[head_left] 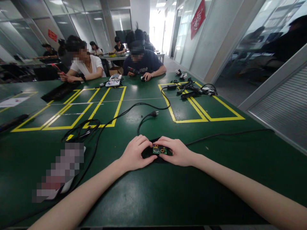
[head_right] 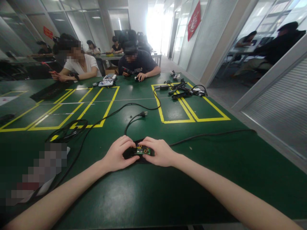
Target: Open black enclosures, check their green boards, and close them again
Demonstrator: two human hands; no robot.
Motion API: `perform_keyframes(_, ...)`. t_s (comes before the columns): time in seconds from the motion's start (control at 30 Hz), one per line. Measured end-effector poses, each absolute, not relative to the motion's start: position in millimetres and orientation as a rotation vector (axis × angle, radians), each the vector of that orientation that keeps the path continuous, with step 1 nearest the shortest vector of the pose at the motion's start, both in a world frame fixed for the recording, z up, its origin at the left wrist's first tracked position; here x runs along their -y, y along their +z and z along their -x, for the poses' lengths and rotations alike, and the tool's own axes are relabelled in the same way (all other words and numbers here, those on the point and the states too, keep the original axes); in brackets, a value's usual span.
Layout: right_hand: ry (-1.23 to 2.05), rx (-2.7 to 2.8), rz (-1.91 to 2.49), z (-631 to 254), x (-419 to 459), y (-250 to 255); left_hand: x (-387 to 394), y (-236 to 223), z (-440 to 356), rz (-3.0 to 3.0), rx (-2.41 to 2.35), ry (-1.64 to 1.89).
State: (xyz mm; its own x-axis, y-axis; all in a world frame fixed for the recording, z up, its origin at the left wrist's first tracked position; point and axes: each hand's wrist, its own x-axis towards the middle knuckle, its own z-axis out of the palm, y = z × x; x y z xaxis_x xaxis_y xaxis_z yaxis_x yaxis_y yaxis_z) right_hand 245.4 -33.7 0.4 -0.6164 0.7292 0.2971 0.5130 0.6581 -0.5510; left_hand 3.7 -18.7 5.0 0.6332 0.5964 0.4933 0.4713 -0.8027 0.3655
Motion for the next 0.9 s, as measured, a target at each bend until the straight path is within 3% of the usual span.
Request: perform_keyframes(0.9, 0.219, 2.375, 1.042, -256.6, 25.9, -8.9, 14.5, 2.9, 4.9, -2.590, -0.925, 0.973)
